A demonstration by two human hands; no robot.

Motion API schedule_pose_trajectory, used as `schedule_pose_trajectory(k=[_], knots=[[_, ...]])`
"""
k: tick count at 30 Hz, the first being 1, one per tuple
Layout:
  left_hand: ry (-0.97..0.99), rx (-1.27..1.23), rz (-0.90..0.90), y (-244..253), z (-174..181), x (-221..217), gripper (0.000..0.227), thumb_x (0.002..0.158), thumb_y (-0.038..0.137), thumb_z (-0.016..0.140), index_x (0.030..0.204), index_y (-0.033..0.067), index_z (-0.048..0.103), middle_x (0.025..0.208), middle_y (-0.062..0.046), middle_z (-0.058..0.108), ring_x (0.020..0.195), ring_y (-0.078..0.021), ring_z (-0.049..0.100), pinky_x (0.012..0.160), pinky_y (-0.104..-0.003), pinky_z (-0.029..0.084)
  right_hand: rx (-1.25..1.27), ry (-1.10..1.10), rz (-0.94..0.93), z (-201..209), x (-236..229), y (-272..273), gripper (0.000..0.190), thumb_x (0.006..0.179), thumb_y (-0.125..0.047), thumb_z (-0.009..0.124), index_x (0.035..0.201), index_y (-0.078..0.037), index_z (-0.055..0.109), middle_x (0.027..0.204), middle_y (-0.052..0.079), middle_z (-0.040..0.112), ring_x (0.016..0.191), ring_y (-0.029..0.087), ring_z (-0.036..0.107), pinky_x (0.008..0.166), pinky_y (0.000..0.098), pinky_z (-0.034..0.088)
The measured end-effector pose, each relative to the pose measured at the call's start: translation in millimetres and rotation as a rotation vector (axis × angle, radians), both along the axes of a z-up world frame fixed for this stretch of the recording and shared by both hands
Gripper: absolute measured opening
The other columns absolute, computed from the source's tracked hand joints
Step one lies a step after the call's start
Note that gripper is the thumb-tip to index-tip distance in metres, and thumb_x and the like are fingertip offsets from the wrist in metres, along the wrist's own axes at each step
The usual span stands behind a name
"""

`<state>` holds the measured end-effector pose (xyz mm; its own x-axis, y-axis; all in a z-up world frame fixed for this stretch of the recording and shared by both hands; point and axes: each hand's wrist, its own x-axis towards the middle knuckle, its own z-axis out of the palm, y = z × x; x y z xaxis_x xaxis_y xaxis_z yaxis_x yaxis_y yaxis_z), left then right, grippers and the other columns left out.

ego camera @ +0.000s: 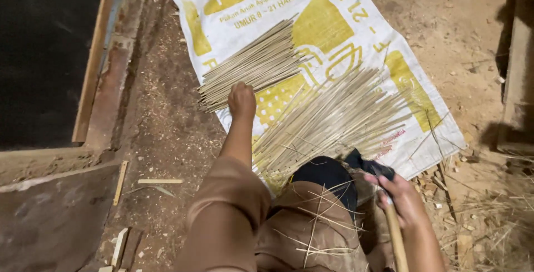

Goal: Cleaning thin wooden sticks by scraping off excess material with a small blade

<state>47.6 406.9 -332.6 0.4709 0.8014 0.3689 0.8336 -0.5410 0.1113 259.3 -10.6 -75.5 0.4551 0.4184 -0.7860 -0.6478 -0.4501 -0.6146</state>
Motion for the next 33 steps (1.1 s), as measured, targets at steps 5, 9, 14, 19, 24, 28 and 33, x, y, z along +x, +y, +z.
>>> schedule_pose_trajectory(k=[5, 9, 14, 19, 24, 28, 33], knots=[[-0.039, -0.212, 0.088, -0.3, -5.7, 19.2, 0.009, 0.084, 0.0, 0.069, 0.086, 0.0076, 0.073, 0.094, -0.011, 0.062, 0.092, -0.0302, 0.062, 0.061, -0.039, 0.058, 0.029, -0.045, -0.21, -25.1, 10.3, -89.5, 0.032, 0.101, -0.006, 0.056, 0.131, 0.001, 0.048, 0.11, 0.024, 0.074, 0.047, 0.005, 0.047, 0.039, 0.0175, 0.038], [-0.213, 0.002, 0.104, -19.2, 2.6, 22.8, 0.011, 0.084, 0.0, 0.066, 0.092, 0.002, 0.058, 0.094, -0.015, 0.055, 0.081, -0.0349, 0.057, 0.06, -0.046, 0.052, 0.095, -0.069, -0.303, -55.3, 14.9, -117.0, 0.026, 0.097, -0.002, 0.059, 0.093, -0.015, 0.037, 0.112, 0.034, 0.069, 0.046, 0.007, 0.041, 0.041, 0.02, 0.034], [-0.025, -0.374, -0.106, -79.6, -6.6, 44.2, 0.021, 0.097, 0.024, 0.059, 0.108, 0.0059, 0.066, 0.099, -0.014, 0.061, 0.088, -0.031, 0.054, 0.075, -0.043, 0.048, 0.16, 0.04, -0.243, -57.6, 7.4, -87.6, 0.009, 0.096, -0.002, 0.061, 0.1, -0.003, 0.053, 0.105, 0.027, 0.074, 0.045, 0.007, 0.05, 0.037, 0.0185, 0.041], [-0.34, -0.784, -0.164, -125.8, -5.3, 66.4, 0.029, 0.089, 0.02, 0.054, 0.106, 0.0099, 0.076, 0.107, -0.017, 0.069, 0.101, -0.0403, 0.062, 0.087, -0.054, 0.05, 0.152, 0.026, -0.205, -55.6, 1.1, -84.7, 0.018, 0.095, -0.005, 0.063, 0.087, -0.01, 0.047, 0.111, 0.032, 0.073, 0.046, 0.009, 0.044, 0.038, 0.0167, 0.035], [-0.36, -0.948, -0.089, -118.5, -8.6, 69.2, 0.026, 0.083, 0.032, 0.063, 0.098, 0.0224, 0.082, 0.106, -0.006, 0.076, 0.099, -0.0302, 0.071, 0.086, -0.04, 0.055, 0.16, 0.048, -0.27, -59.4, -1.9, -94.7, 0.015, 0.096, -0.005, 0.062, 0.091, -0.007, 0.048, 0.107, 0.029, 0.073, 0.045, 0.009, 0.048, 0.035, 0.0199, 0.04], [-0.144, -0.999, -0.175, -111.5, 32.1, 72.3, 0.024, 0.088, 0.028, 0.062, 0.097, 0.0195, 0.082, 0.105, -0.005, 0.079, 0.101, -0.0315, 0.071, 0.086, -0.047, 0.054, 0.136, 0.028, -0.235, -46.3, -4.5, -95.2, 0.013, 0.094, -0.01, 0.065, 0.098, -0.004, 0.053, 0.109, 0.022, 0.074, 0.044, 0.008, 0.044, 0.029, 0.0205, 0.036], [-0.072, -0.764, -0.148, -127.7, 34.1, 71.4, 0.023, 0.092, 0.029, 0.051, 0.097, 0.0135, 0.068, 0.097, -0.022, 0.07, 0.092, -0.0501, 0.065, 0.075, -0.064, 0.048, 0.158, -0.013, -0.278, -28.2, 3.5, -116.9, 0.017, 0.095, -0.006, 0.065, 0.092, -0.011, 0.049, 0.1, 0.023, 0.075, 0.043, 0.009, 0.047, 0.031, 0.0199, 0.037]])
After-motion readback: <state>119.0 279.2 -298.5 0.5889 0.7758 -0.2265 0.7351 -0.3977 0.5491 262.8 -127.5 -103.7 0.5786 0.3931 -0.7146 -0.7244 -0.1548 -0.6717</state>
